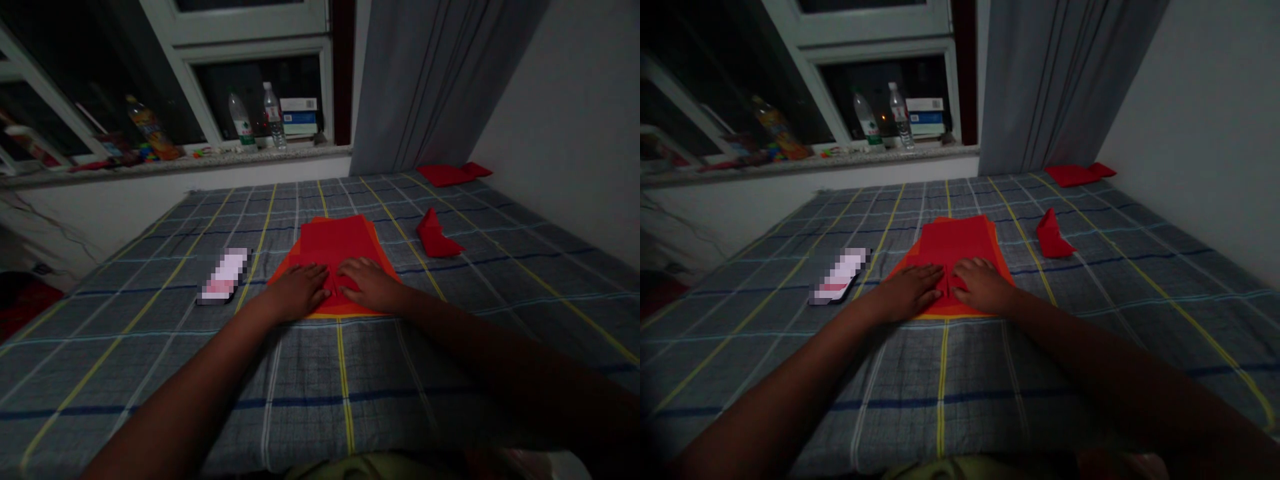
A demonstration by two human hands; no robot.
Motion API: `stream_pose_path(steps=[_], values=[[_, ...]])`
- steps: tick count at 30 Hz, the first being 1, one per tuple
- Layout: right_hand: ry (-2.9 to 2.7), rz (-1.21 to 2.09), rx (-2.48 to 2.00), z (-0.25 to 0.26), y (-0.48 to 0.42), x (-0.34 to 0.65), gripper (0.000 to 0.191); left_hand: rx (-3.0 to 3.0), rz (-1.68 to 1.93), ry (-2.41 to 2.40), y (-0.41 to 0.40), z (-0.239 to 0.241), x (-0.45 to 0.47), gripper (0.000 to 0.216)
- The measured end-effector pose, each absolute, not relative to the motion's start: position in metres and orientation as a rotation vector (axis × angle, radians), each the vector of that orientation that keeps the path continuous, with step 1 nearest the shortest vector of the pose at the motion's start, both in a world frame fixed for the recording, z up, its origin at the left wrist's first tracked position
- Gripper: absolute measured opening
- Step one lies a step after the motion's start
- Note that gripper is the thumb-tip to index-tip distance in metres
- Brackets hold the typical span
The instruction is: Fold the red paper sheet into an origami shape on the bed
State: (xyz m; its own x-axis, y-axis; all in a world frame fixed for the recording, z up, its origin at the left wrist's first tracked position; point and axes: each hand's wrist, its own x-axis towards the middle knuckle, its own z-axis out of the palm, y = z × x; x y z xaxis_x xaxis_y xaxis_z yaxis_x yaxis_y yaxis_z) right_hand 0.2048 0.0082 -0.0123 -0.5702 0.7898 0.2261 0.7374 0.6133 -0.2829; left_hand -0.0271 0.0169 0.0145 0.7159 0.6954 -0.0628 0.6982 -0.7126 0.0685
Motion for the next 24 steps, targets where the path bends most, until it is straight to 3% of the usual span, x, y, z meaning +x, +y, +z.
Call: stream_pose_path(steps=[7, 16, 24], values=[[-2.504, 0.215, -1.221, -0.014, 0.008, 0.204, 0.033, 2.734, -0.144, 1.278, 0.009, 0.014, -0.021, 0.063], [-2.514, 0.221, -1.214, -0.016, 0.01, 0.206, 0.031, 2.766, 0.05, 1.307, 0.008, 0.013, -0.017, 0.061], [-2.535, 0.16, -1.3, -0.024, 0.013, 0.205, 0.05, 2.698, -0.002, 1.342, 0.008, 0.017, -0.016, 0.069]])
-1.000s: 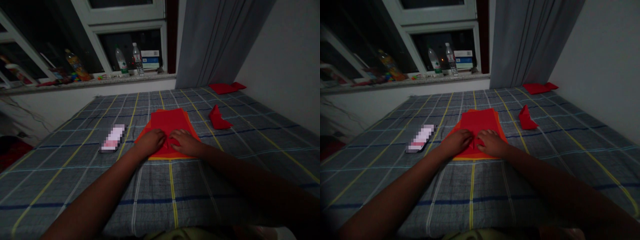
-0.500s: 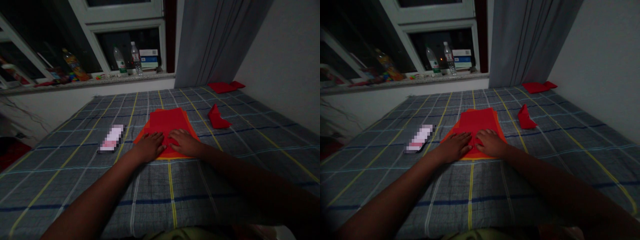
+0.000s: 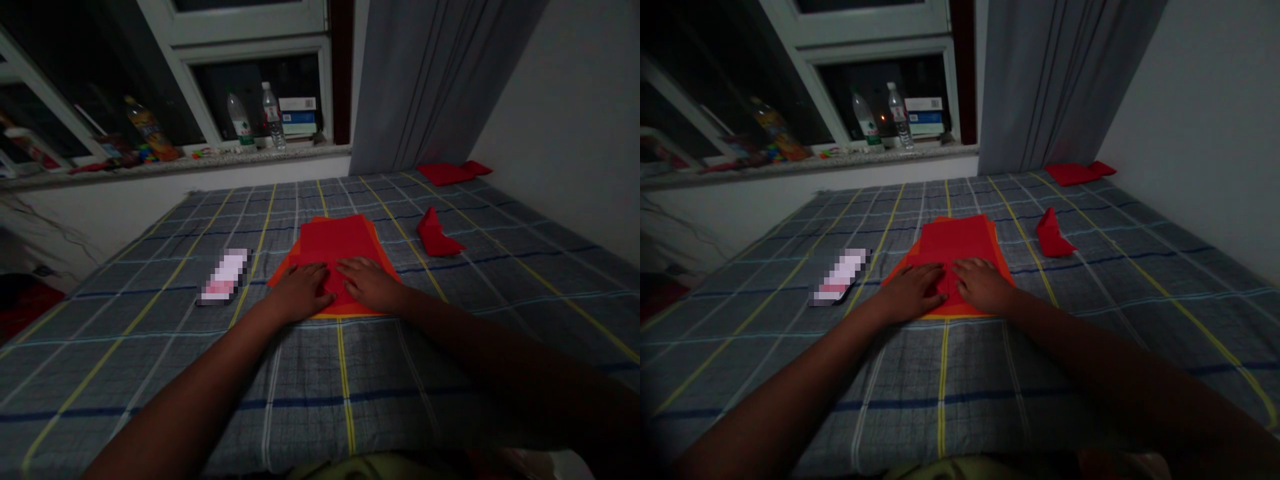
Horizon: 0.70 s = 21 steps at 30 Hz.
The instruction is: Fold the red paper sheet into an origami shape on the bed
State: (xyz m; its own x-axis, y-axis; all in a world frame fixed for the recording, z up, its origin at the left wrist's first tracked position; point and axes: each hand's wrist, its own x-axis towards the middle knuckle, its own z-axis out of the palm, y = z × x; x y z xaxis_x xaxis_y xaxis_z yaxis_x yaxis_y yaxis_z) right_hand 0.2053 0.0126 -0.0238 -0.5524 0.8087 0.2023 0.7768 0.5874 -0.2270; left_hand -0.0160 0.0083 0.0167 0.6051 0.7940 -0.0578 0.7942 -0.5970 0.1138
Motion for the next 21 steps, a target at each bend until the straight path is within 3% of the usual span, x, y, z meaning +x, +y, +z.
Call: stream_pose_path(steps=[11, 21], values=[[-2.607, -0.041, -1.423, -0.009, -0.001, 0.201, 0.052, 2.671, -0.111, 1.468, 0.007, 0.015, -0.015, 0.068], [-2.614, 0.029, -1.393, -0.009, 0.001, 0.202, 0.052, 2.733, -0.077, 1.331, 0.016, 0.009, -0.021, 0.071]])
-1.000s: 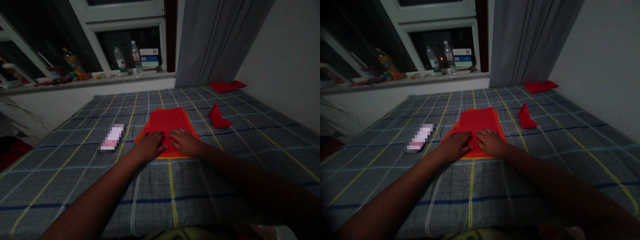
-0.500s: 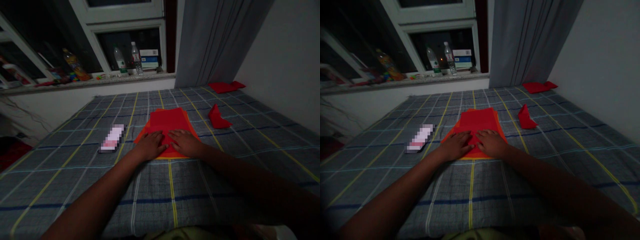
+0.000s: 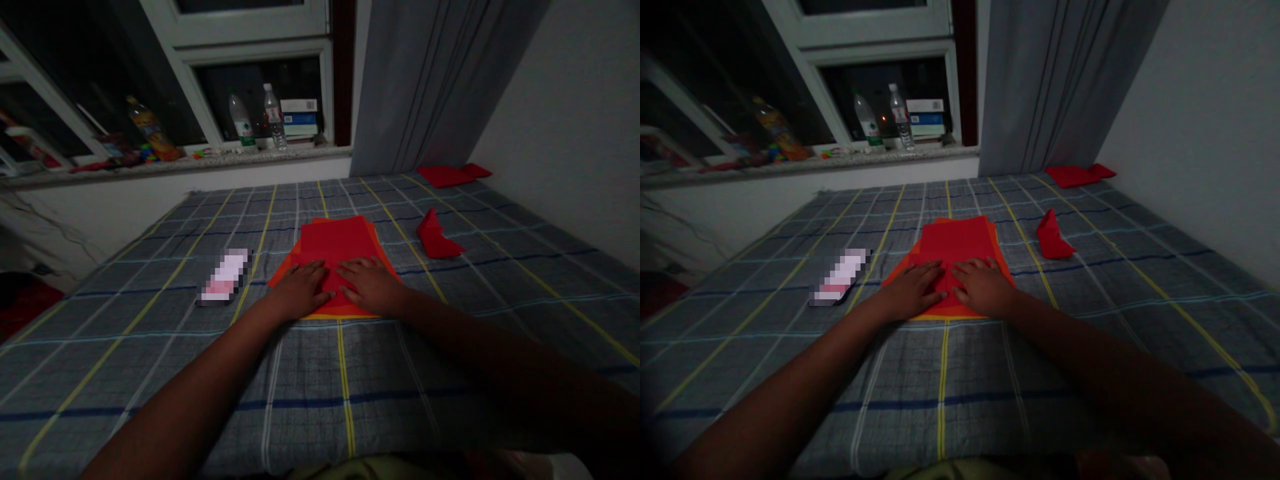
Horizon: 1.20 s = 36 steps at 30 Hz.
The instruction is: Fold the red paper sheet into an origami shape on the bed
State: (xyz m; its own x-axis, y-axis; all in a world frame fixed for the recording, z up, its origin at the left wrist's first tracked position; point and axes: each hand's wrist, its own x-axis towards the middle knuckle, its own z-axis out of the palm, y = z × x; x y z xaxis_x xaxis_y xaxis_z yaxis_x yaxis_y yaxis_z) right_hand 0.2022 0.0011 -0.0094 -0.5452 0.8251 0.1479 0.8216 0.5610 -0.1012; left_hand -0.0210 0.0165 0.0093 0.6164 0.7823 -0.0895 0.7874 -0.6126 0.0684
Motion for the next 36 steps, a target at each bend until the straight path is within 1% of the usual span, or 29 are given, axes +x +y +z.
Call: stream_pose_path(steps=[6, 13, 18, 25, 32, 36], values=[[-2.634, 0.045, -1.379, -0.01, 0.003, 0.203, 0.053, 2.712, -0.072, 1.31, 0.02, 0.006, -0.022, 0.077], [-2.615, 0.07, -1.347, -0.01, 0.004, 0.206, 0.052, 2.743, -0.086, 1.26, 0.022, 0.006, -0.024, 0.077], [-2.617, 0.034, -1.253, -0.01, 0.005, 0.206, 0.052, 2.775, -0.044, 1.266, 0.022, 0.007, -0.025, 0.069], [-2.672, 0.066, -1.03, -0.012, 0.007, 0.204, 0.039, 2.768, -0.022, 1.312, 0.023, 0.005, -0.023, 0.067], [-2.587, 0.17, -0.989, -0.008, 0.004, 0.196, 0.026, 2.753, 0.005, 1.309, 0.023, 0.007, -0.023, 0.064], [-2.539, 0.214, -1.034, -0.009, 0.004, 0.194, 0.024, 2.756, 0.022, 1.318, 0.021, 0.007, -0.021, 0.062]])
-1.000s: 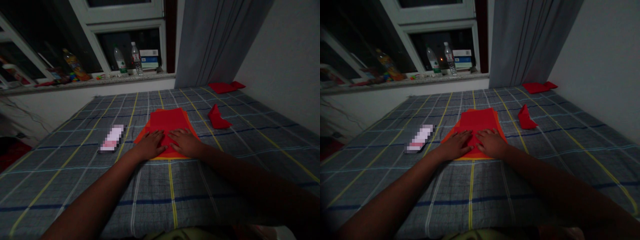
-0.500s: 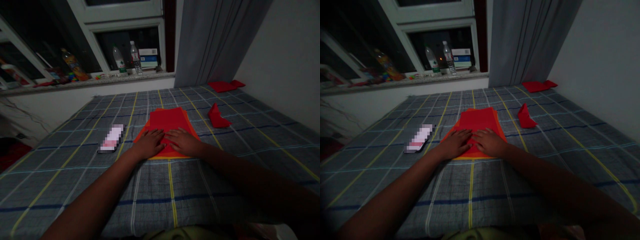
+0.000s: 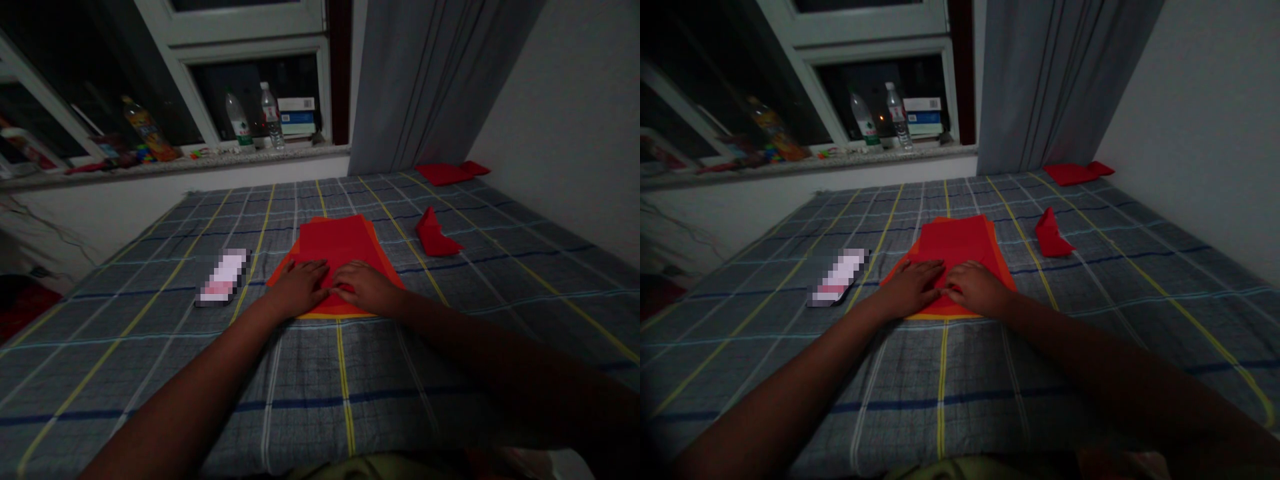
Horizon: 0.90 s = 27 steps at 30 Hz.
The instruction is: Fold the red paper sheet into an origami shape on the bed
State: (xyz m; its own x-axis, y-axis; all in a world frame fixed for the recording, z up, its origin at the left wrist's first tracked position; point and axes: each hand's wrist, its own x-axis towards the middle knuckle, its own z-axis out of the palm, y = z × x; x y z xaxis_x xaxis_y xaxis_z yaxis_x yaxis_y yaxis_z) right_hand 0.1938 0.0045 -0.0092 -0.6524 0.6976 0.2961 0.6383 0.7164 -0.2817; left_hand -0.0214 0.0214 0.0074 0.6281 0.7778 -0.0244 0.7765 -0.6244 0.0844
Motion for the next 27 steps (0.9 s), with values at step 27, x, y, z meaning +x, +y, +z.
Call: stream_pose_path(steps=[27], values=[[-2.623, 0.167, -1.195, -0.009, -0.003, 0.194, 0.043, 2.666, 0.054, 1.414, 0.033, 0.005, -0.029, 0.07]])
